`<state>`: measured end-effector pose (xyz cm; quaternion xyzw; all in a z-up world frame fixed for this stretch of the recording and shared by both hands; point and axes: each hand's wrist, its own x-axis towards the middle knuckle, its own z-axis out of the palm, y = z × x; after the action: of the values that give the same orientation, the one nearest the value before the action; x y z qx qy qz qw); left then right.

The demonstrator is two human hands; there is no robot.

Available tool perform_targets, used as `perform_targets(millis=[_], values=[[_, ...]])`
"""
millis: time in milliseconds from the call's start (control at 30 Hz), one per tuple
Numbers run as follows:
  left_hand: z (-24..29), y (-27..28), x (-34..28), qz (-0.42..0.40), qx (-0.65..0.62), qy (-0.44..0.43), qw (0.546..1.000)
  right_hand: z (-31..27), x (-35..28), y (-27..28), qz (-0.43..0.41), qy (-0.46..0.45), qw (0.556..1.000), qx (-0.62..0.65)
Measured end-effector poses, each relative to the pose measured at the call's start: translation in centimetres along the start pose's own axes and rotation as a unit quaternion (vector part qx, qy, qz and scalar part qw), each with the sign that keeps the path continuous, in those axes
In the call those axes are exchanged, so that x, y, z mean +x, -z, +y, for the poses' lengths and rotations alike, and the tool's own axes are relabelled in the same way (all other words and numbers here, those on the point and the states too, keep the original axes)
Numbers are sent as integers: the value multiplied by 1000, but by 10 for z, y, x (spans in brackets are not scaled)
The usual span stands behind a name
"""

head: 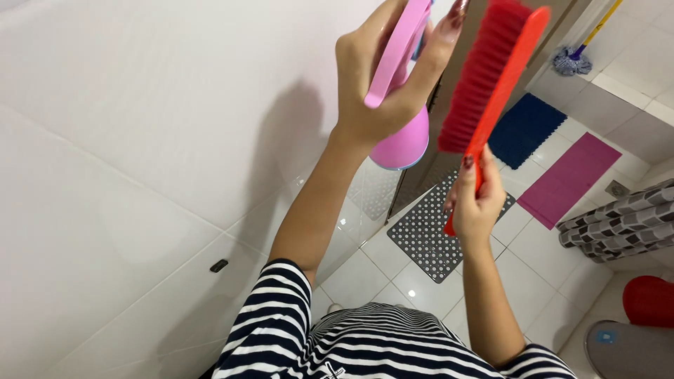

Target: The person cleans a bathroom by first pouring water from a pink scoop into a yellow bucket. They then use a red brush to scrub the white tiled walls and floor, spraying a cleaning solution from a pink bottle onto the surfaces as they scrub.

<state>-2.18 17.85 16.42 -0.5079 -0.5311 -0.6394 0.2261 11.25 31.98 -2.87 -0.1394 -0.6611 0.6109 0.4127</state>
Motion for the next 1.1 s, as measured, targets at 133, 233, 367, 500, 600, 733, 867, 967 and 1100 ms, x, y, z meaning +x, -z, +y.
perform_targets(millis=[133, 233, 367, 500, 600, 733, 867, 967, 1100], values=[[-10, -4, 5, -5, -37, 8, 999, -5, 39, 11, -36, 124, 992, 0], [-15, -5, 2, -14, -36, 15, 999, -30, 67, 11, -29, 117, 992, -45], [-18, -2, 7, -4, -26, 25, 999, -10, 119, 28, -38, 212, 970, -108], [-29, -9, 25, 17, -50, -1, 999, -65, 143, 14, -67, 217, 970, -83], [-41, -14, 32, 22, -31, -13, 999, -66, 162, 10, -91, 156, 982, -58], [-58, -19, 37, 27, 18, -13, 999, -57, 180, 6, -90, 136, 986, -32], [-58, -22, 36, 68, -7, -51, 996, -52, 187, 12, -78, 90, 993, 16], [-53, -21, 38, 61, 10, -30, 998, -60, 192, 16, -116, 128, 984, 38], [-54, -17, 32, 40, 32, 24, 998, -59, 203, 9, -132, 125, 982, 41]])
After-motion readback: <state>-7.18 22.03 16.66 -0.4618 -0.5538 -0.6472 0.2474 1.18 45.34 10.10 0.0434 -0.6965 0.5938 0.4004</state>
